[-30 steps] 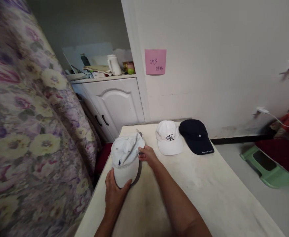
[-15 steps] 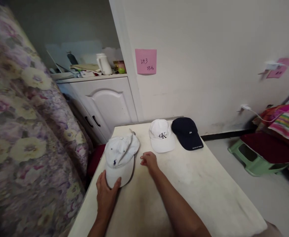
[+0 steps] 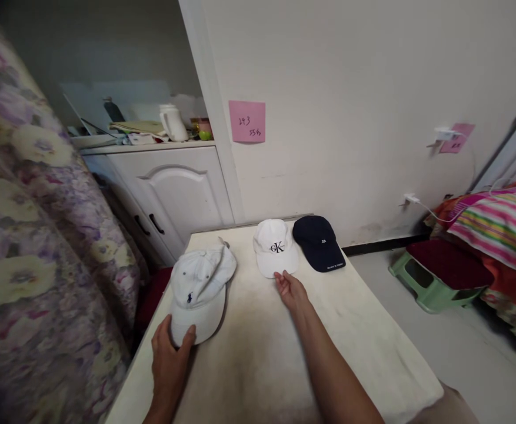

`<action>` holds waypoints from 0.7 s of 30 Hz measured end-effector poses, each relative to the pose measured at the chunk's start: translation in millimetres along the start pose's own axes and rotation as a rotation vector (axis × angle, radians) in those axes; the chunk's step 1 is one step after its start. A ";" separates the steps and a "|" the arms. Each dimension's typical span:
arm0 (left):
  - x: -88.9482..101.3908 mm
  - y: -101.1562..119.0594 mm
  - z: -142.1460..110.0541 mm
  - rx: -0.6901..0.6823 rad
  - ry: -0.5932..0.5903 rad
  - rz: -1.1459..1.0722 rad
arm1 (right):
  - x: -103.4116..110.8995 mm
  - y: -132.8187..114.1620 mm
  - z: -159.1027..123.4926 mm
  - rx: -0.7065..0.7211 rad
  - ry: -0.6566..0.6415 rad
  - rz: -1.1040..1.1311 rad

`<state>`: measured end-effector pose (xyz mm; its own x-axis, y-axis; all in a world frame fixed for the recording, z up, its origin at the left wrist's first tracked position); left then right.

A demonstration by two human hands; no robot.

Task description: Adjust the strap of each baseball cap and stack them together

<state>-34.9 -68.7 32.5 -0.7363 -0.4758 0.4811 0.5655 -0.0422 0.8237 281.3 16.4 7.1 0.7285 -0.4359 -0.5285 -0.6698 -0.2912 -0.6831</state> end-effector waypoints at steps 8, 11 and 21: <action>3.5 -5.6 -0.3 -0.005 0.065 -0.071 | -29.1 7.6 -20.5 -0.058 -0.018 0.044; 3.2 -8.2 1.0 -0.009 0.070 -0.094 | -8.3 34.7 -65.0 -0.043 -0.017 0.107; 7.1 12.7 -43.5 -0.006 0.181 -0.266 | 78.2 86.6 -198.8 -0.036 -0.038 0.199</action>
<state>-16.8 -110.8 33.4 -0.7806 -0.5962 0.1877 0.3650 -0.1910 0.9112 251.7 -212.3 6.8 0.5854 -0.4556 -0.6706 -0.8055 -0.2327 -0.5450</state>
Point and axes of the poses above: each hand's wrist, its own z-axis towards the middle knuckle, its own x-axis out of the back of the hand, y = z × x, the point moved 1 cm from there along z, towards the middle knuckle, and after that the axes turned 14 degrees about -z, right-handed, at the moved point
